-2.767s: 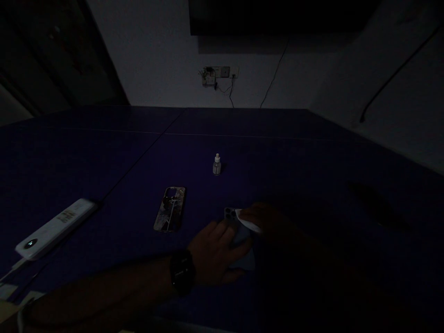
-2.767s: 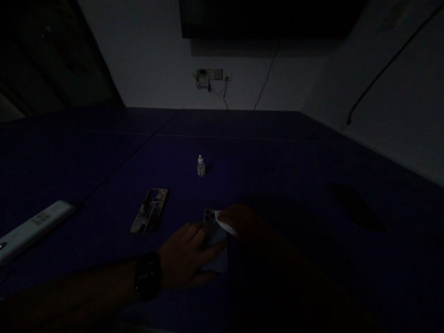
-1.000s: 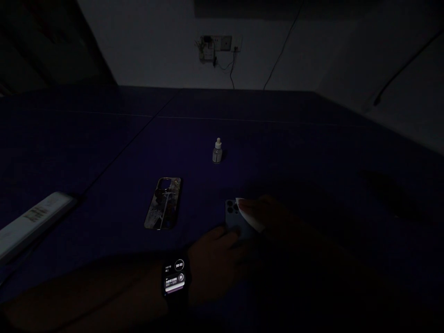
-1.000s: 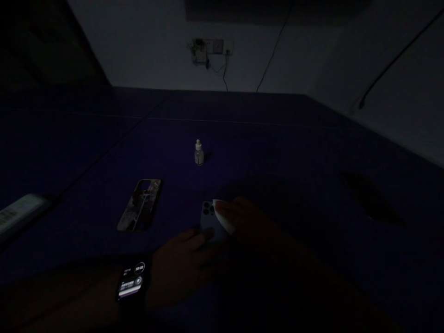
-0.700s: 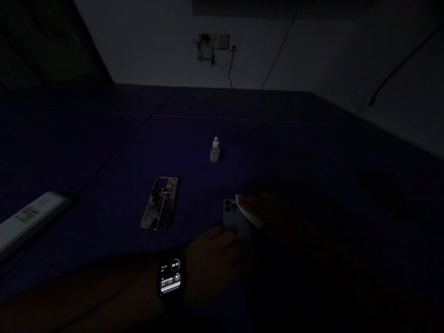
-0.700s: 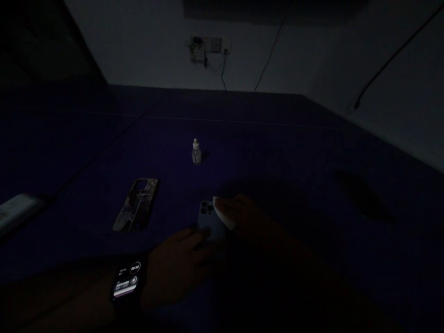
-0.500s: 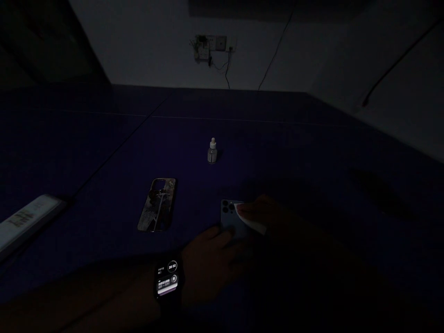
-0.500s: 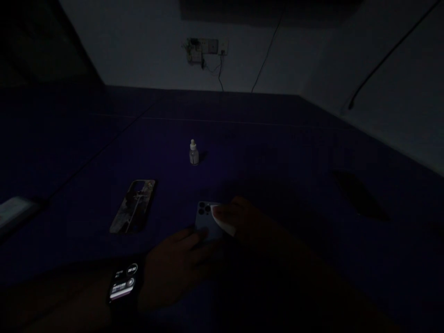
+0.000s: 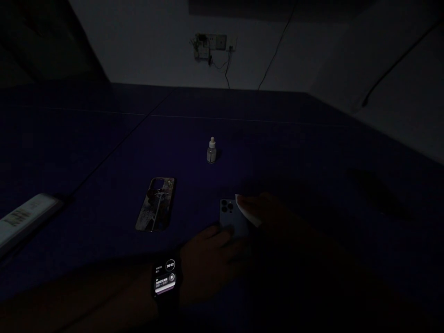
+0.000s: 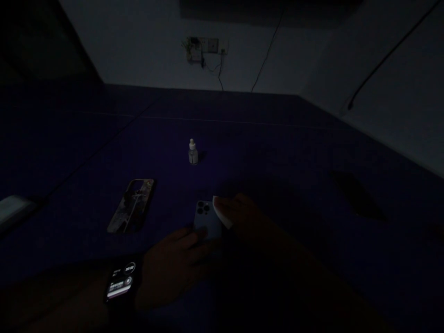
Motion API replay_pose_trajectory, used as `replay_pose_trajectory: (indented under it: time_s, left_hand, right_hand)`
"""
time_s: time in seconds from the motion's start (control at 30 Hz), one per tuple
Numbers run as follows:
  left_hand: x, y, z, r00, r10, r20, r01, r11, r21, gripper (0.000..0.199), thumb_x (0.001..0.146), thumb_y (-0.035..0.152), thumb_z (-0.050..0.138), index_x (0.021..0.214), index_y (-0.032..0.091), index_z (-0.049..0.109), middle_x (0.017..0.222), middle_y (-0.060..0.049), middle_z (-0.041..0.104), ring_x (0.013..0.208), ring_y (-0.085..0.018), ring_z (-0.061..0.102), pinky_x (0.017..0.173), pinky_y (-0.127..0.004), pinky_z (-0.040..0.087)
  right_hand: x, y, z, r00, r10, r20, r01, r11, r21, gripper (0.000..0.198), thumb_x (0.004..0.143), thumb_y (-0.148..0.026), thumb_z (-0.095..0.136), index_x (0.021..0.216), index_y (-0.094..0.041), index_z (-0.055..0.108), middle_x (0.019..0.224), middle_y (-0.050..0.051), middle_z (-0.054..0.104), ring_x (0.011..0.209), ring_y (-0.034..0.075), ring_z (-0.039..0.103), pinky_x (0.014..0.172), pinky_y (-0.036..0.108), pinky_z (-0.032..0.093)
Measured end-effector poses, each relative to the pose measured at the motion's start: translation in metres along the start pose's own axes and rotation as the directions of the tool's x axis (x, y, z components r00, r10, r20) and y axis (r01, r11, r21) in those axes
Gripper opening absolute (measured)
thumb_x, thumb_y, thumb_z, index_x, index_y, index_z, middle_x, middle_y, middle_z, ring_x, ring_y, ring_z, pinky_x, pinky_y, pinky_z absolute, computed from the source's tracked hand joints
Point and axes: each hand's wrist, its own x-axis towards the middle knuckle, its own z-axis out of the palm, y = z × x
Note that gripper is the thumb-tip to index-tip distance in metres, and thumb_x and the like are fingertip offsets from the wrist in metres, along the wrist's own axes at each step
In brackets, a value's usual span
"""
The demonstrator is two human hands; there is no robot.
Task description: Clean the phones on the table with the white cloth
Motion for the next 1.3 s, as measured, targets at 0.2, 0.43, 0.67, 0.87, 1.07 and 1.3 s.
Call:
replay_pose_trajectory:
  time_s: [0.2, 0.43, 0.67, 0.87, 1.07, 1.3]
  left_hand:
    - [0.0, 0.001, 0.0, 1.0, -0.012, -0.004, 0.012, 1.0, -0.008, 0.031, 0.104, 0.034, 0.052, 0.135, 0.037, 0.057, 0.151, 0.006, 0.05, 0.122, -0.024, 0.049, 0.092, -0.037, 0.041]
    - [0.001, -0.001, -0.002, 1.0, 0.012, -0.001, -0.012, 1.0, -0.015, 0.031, 0.104, 0.034, 0.052, 0.134, 0.036, 0.057, 0.153, 0.004, 0.048, 0.118, -0.024, 0.05, 0.089, -0.037, 0.04]
    - [0.0, 0.0, 0.001, 1.0, -0.001, -0.009, 0.001, 1.0, -0.004, 0.033, 0.102, 0.033, 0.055, 0.135, 0.036, 0.057, 0.152, 0.004, 0.049, 0.124, -0.025, 0.047, 0.092, -0.038, 0.041]
    - [0.0, 0.0, 0.0, 1.0, 0.002, -0.004, -0.002, 1.0, -0.016, 0.034, 0.103, 0.034, 0.054, 0.136, 0.037, 0.056, 0.154, 0.005, 0.047, 0.12, -0.025, 0.049, 0.091, -0.038, 0.041]
    - [0.0, 0.0, 0.003, 1.0, 0.002, 0.001, -0.002, 1.0, -0.005, 0.037, 0.103, 0.034, 0.054, 0.139, 0.037, 0.053, 0.154, 0.005, 0.047, 0.122, -0.025, 0.047, 0.093, -0.038, 0.04]
    - [0.0, -0.001, 0.002, 1.0, -0.001, -0.016, 0.001, 1.0, -0.03, 0.031, 0.104, 0.034, 0.051, 0.135, 0.036, 0.056, 0.149, 0.006, 0.051, 0.12, -0.024, 0.048, 0.091, -0.038, 0.039]
  right_hand:
    - [-0.003, -0.001, -0.005, 0.997, -0.071, 0.021, 0.07, 0.997, 0.044, 0.062, 0.081, -0.004, 0.047, 0.141, -0.019, 0.057, 0.14, 0.01, 0.063, 0.119, 0.024, 0.063, 0.094, 0.041, 0.048]
    - [0.001, -0.002, 0.0, 0.999, -0.033, 0.043, 0.034, 0.999, -0.024, 0.065, 0.082, -0.001, 0.043, 0.145, -0.014, 0.05, 0.145, 0.014, 0.058, 0.13, 0.024, 0.057, 0.099, 0.044, 0.047]
    - [-0.005, 0.0, 0.0, 0.997, 0.043, 0.058, -0.044, 0.999, 0.012, 0.06, 0.082, -0.007, 0.047, 0.14, -0.019, 0.057, 0.141, 0.011, 0.062, 0.126, 0.025, 0.061, 0.104, 0.045, 0.044]
    - [-0.003, -0.002, 0.005, 0.999, 0.014, 0.039, -0.015, 0.999, 0.039, 0.062, 0.085, -0.005, 0.042, 0.144, -0.02, 0.053, 0.145, 0.009, 0.059, 0.124, 0.022, 0.062, 0.099, 0.042, 0.047]
    - [-0.005, -0.001, -0.008, 0.996, 0.046, 0.082, -0.047, 0.999, 0.005, 0.062, 0.083, -0.005, 0.045, 0.143, -0.019, 0.054, 0.144, 0.011, 0.06, 0.127, 0.025, 0.061, 0.102, 0.046, 0.045]
    - [-0.006, -0.001, -0.01, 0.997, 0.075, 0.01, -0.075, 0.992, 0.105, 0.055, 0.087, -0.012, 0.046, 0.139, -0.021, 0.058, 0.14, 0.01, 0.063, 0.124, 0.025, 0.063, 0.106, 0.048, 0.042]
